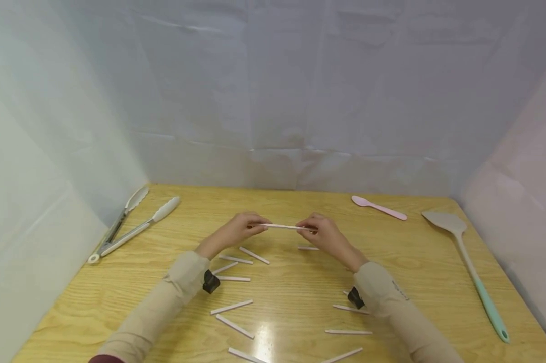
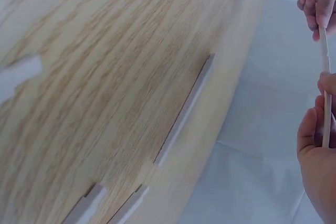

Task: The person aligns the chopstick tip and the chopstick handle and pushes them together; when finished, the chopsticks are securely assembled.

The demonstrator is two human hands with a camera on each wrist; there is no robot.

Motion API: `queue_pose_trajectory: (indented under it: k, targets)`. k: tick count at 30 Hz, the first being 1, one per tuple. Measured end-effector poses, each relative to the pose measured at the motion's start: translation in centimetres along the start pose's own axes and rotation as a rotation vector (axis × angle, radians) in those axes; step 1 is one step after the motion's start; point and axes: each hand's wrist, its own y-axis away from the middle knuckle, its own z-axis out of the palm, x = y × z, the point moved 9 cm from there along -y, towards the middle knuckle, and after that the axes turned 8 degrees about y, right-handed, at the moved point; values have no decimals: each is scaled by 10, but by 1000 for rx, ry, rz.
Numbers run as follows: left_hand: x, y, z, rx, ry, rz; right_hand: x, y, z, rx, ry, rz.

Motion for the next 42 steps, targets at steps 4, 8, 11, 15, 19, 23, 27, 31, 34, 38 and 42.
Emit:
queue_pose_trajectory:
  k: [4,8,11,15,19,23,27,31,34,38,42]
  targets:
    - [5,0,3,18,36,26,-2,1,-4,45,4,-18]
    - [10,2,2,45,39,45,-6,2,-9,83,-15,-73]
    - [13,4,0,59,52,47,-11,2,-11,103,-32,-118]
    - [16,6,-3,83,64,69,-15,1,-15,115,-37,-144]
    - [22,6,-6,115,68,107,-20,-2,-20,119,-41,-159]
    - [27,6,-7,138,76,137,-22,-2,-23,121,-54,-168]
    - [29,7,-4,150,86,158,-22,0,-23,124,-68,-162]
    - [30,5,-3,165,85,181,-23,0,-23,147,-70,-183]
    - [30,5,-3,172,82,190,-22,-1,-22,156,-70,-187]
    - [28,6,-1,165,74,184,-19,1,-20,137,-74,-177]
    - [24,4,1,139,62,170,-18,3,-19,129,-47,-202]
